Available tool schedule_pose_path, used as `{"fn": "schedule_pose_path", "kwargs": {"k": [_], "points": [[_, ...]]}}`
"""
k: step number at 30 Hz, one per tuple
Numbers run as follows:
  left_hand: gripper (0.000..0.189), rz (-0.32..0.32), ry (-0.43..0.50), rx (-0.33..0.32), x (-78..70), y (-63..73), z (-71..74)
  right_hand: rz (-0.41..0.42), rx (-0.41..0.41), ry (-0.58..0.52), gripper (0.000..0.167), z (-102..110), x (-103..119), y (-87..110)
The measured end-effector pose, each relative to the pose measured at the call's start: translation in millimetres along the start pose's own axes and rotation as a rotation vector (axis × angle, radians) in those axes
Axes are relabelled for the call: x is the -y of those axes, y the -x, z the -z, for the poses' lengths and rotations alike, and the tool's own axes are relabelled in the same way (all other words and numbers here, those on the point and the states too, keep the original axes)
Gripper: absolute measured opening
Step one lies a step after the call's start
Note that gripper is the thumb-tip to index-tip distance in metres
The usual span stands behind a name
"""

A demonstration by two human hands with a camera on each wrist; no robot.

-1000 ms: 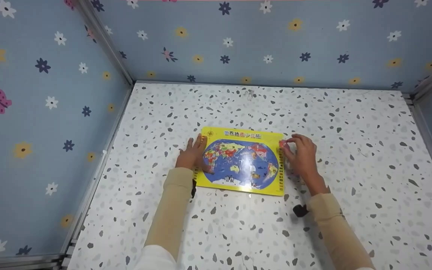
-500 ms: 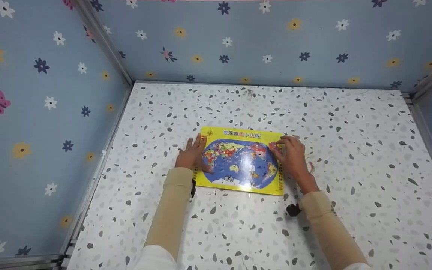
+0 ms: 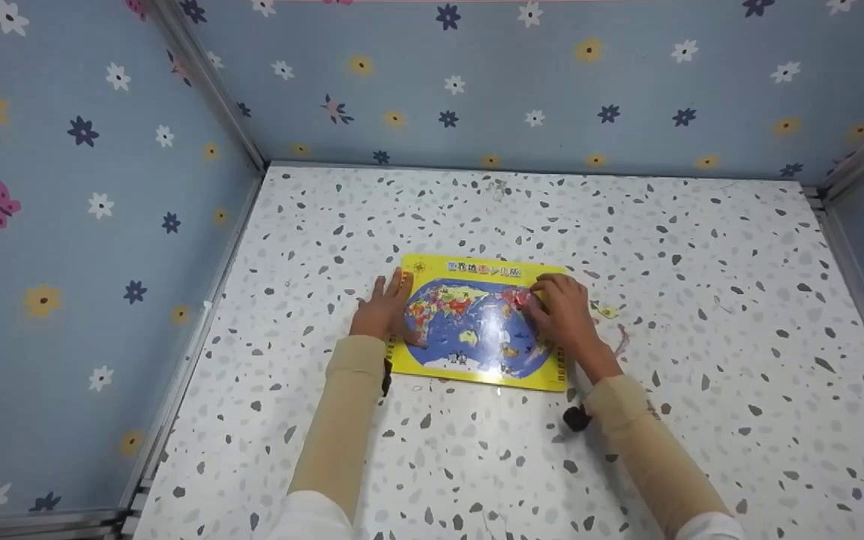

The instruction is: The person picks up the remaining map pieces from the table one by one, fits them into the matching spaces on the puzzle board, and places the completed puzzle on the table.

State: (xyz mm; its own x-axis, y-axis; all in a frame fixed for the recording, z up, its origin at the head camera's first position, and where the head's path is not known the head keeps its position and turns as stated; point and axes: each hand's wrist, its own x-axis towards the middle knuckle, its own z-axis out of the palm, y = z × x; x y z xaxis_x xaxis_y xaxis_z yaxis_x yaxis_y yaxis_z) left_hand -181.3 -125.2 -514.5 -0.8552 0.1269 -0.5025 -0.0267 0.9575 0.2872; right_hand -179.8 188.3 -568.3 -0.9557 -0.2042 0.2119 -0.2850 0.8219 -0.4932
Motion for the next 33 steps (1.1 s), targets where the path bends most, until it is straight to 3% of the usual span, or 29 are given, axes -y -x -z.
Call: {"fn": "schedule_pose_path", "kwargs": {"k": [22, 33], "points": [[0.121, 0.012, 0.003, 0.014, 0.2, -1.4, -0.7, 0.024, 0.071, -0.008, 0.028, -10, 5, -12.2], [0.121, -0.003, 0.013, 0.014, 0.1, -0.6, 0.8, 0.073, 0.078, -0.012, 0.025, -9, 2, -16.3]]}}
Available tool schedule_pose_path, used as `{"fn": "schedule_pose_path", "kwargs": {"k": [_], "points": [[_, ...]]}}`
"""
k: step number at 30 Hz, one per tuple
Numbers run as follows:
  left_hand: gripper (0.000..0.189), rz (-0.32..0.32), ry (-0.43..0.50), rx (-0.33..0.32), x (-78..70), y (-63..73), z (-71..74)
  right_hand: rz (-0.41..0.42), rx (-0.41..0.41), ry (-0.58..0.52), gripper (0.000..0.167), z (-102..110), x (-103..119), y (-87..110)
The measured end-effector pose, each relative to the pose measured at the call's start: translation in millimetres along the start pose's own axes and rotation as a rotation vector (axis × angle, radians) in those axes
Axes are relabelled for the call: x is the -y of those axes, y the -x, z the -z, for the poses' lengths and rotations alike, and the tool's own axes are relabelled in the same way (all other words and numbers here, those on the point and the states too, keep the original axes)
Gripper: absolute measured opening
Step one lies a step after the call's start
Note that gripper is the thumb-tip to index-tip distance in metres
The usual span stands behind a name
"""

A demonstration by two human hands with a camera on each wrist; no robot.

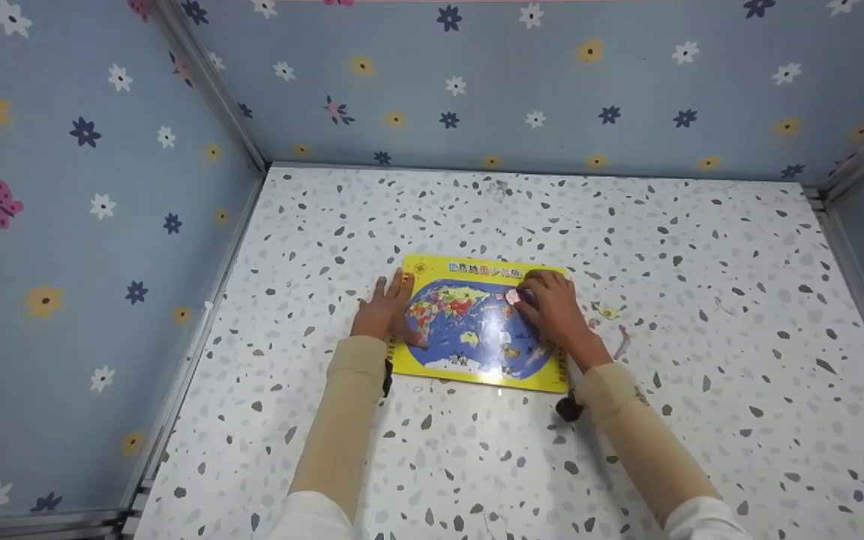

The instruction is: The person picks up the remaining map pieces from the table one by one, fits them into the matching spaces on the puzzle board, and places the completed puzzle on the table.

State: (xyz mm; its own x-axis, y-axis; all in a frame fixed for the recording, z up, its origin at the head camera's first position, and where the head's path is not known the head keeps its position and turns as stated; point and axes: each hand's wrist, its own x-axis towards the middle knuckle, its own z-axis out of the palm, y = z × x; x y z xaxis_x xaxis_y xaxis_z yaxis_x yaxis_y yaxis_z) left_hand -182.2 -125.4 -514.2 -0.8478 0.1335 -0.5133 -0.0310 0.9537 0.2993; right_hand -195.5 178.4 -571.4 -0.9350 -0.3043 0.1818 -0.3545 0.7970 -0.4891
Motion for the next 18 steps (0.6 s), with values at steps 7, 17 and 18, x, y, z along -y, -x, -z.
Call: {"fn": "schedule_pose_path", "kwargs": {"k": [7, 17, 18], "points": [[0.121, 0.006, 0.003, -0.005, 0.0, 1.0, -0.1, 0.008, 0.001, 0.008, 0.023, -0.9, -0.7, -1.4], [0.122, 0.009, 0.0, -0.003, 0.0, -0.1, -0.2, 0.008, -0.009, 0.011, 0.025, -2.1, 1.0, -1.5], [0.122, 0.009, 0.001, -0.004, 0.0, 0.1, -0.2, 0.007, -0.009, 0.009, 0.025, -2.2, 1.3, -1.4]]}}
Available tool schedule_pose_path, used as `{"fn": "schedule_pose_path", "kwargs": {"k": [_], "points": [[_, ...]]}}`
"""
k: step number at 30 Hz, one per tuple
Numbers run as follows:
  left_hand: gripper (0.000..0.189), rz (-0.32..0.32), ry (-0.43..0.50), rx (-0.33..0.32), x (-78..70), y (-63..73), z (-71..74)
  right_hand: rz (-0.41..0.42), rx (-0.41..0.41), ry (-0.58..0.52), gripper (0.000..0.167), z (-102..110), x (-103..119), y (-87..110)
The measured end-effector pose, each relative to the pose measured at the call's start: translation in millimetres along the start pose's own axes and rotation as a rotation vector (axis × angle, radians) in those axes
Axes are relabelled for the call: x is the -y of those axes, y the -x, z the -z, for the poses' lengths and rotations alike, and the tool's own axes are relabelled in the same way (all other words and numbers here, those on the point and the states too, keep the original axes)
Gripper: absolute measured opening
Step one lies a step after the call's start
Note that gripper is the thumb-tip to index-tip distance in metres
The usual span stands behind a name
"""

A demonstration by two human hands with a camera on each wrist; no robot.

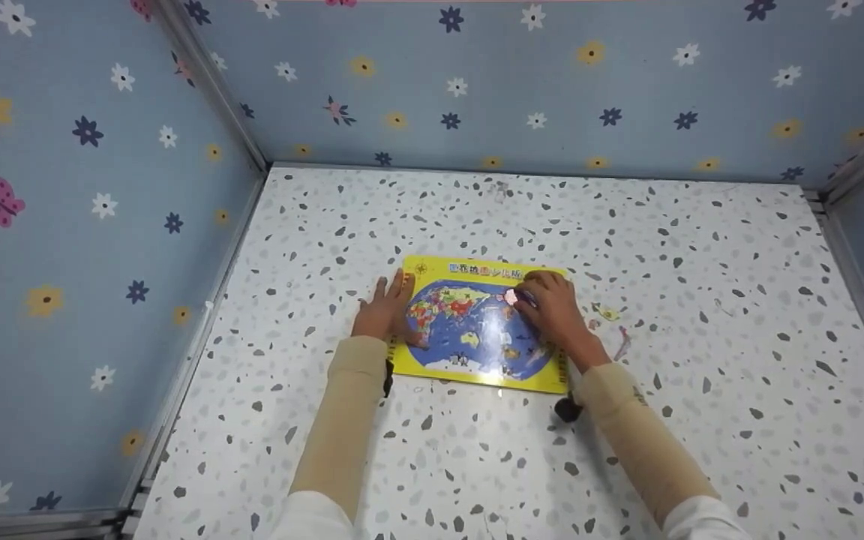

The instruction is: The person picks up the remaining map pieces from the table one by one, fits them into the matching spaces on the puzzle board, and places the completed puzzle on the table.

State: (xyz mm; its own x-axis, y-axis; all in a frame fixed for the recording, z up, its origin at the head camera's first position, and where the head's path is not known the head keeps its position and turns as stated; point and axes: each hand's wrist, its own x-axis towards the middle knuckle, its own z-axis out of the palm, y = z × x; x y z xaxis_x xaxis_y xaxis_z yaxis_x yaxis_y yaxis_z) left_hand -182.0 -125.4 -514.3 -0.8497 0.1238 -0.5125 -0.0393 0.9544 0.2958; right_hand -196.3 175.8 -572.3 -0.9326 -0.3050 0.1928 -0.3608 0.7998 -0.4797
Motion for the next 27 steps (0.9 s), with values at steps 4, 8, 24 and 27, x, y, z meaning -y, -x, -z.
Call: {"fn": "schedule_pose_path", "kwargs": {"k": [4, 8, 24, 27], "points": [[0.121, -0.013, -0.003, -0.003, -0.3, 0.7, 0.3, 0.001, -0.008, -0.003, 0.026, -0.3, 0.8, 1.0], [0.12, -0.027, -0.012, -0.006, 0.2, 1.3, 0.3, 0.001, -0.024, -0.003, 0.026, -0.8, 0.6, 1.0], [0.122, -0.008, -0.011, -0.013, -0.9, 0.7, -1.4, -0.094, -0.012, 0.002, 0.022, -0.8, 6.6, 1.6], [0.123, -0.011, -0.012, -0.019, -0.4, 1.1, -1.8, -0.098, -0.026, 0.0, 0.021, -2.9, 6.9, 2.1]]}}
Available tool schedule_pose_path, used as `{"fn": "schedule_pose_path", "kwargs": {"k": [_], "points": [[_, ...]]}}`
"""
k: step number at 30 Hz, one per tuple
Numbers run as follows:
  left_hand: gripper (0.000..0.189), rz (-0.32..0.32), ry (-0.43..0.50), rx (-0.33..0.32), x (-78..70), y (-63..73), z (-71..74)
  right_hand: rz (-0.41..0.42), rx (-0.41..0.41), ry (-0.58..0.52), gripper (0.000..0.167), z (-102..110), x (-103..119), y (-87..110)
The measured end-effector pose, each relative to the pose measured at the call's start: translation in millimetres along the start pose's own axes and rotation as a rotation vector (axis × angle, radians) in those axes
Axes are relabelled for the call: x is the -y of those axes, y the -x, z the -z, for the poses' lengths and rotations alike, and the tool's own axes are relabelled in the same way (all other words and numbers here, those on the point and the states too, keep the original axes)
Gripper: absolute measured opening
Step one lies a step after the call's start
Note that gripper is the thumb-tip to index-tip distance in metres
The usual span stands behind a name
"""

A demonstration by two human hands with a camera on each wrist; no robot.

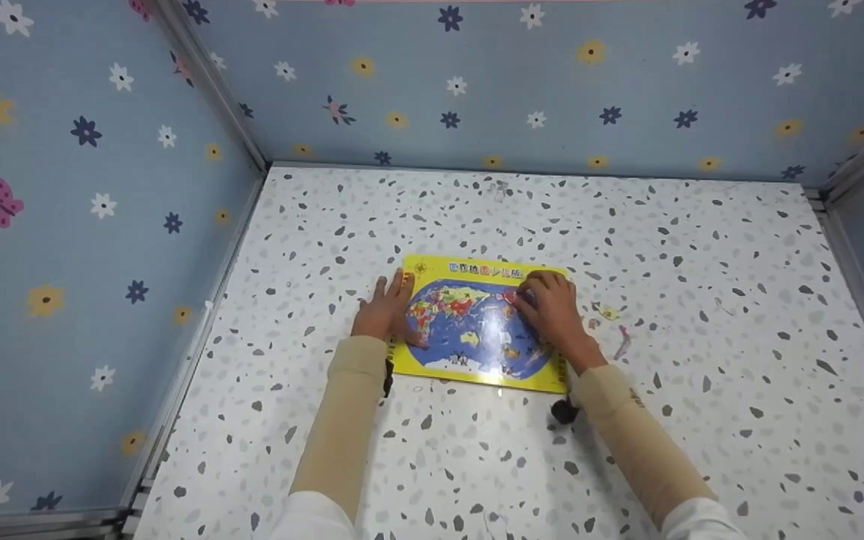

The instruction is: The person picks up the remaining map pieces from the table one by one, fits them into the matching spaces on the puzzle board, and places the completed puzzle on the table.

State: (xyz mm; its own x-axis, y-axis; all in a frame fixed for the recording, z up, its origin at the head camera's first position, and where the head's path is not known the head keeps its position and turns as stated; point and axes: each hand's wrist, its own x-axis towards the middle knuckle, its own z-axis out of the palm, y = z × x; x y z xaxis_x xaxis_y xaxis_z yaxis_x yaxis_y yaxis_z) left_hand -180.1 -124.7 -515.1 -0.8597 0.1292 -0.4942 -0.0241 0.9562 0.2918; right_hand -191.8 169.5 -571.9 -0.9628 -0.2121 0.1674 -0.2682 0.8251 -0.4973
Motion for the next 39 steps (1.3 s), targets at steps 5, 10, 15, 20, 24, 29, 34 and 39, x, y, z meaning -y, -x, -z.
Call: {"fn": "schedule_pose_path", "kwargs": {"k": [5, 10, 15, 20, 24, 29, 34, 39], "points": [[0.123, -0.013, -0.003, -0.004, 0.6, 0.1, 0.8, 0.008, -0.024, 0.012, 0.021, -3, 1, 1.9], [0.123, -0.012, 0.008, 0.009, 1.6, -1.7, 0.7, 0.012, -0.041, 0.032, 0.023, -4, 2, 3.1], [0.123, 0.003, 0.011, 0.004, 1.1, -2.1, -0.2, 0.019, -0.048, 0.046, 0.024, -5, 2, 6.7], [0.123, 0.015, 0.019, 0.011, 1.3, -3.1, -0.2, 0.043, -0.059, 0.015, 0.024, -4, 1, 12.6], [0.123, 0.024, 0.025, 0.026, 0.3, -3.4, 0.6, 0.032, -0.062, -0.007, 0.024, 0, -2, 17.3], [0.124, 0.024, 0.021, 0.027, 0.0, -2.7, 2.0, 0.008, -0.061, -0.009, 0.021, 6, -7, 22.8], [0.124, 0.016, 0.003, 0.026, 0.0, -2.1, 2.7, 0.006, -0.075, -0.014, 0.021, 11, -13, 28.0], [0.122, 0.011, 0.009, 0.025, -0.5, -2.5, 0.9, -0.01, -0.092, -0.011, 0.021, 14, -18, 32.9]]}}
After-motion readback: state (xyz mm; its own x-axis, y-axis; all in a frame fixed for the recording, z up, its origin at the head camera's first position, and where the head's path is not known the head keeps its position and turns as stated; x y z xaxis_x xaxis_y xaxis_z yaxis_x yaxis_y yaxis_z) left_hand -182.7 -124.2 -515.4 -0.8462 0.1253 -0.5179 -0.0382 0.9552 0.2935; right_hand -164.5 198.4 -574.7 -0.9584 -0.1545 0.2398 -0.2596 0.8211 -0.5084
